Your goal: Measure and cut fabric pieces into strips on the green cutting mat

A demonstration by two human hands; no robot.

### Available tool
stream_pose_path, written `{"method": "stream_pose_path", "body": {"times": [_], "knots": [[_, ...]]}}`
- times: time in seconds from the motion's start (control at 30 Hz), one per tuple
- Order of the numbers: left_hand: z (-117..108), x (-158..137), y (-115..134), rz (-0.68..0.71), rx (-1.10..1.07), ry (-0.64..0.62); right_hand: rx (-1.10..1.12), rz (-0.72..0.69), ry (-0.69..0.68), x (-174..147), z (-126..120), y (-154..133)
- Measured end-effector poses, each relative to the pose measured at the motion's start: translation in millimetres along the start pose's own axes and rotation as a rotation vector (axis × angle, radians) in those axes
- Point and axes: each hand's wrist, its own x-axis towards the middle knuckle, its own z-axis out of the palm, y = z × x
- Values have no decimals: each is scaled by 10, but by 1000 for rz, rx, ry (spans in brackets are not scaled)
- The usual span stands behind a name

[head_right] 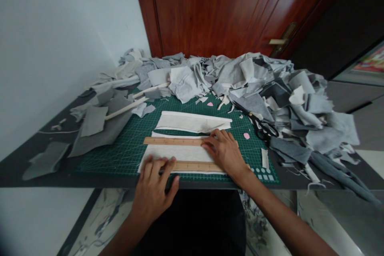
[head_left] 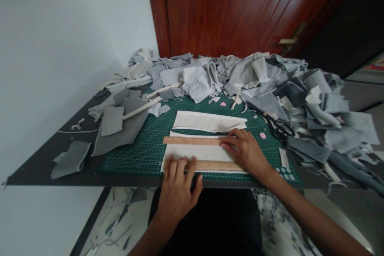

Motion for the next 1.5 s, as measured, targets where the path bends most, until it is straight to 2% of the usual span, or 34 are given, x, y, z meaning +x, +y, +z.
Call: {"method": "stream_pose_path", "body": {"times": [0.17,0.47,0.97,1.3,1.5], "knots": [[-1,2,-3,-4,11,-5,29,19,-20,-47,-8,104],[-16,15,-11,22,33,-11,34,70,-64,165,-21,50],[-19,10,-22,15,29,2,61,136,-65,178,55,76],[-132,12,-81,25,-73,-39,185,18,-69,147,6,186],[-347,173,-172,112,-142,-23,186,-5,-86,169,-20,200]]}}
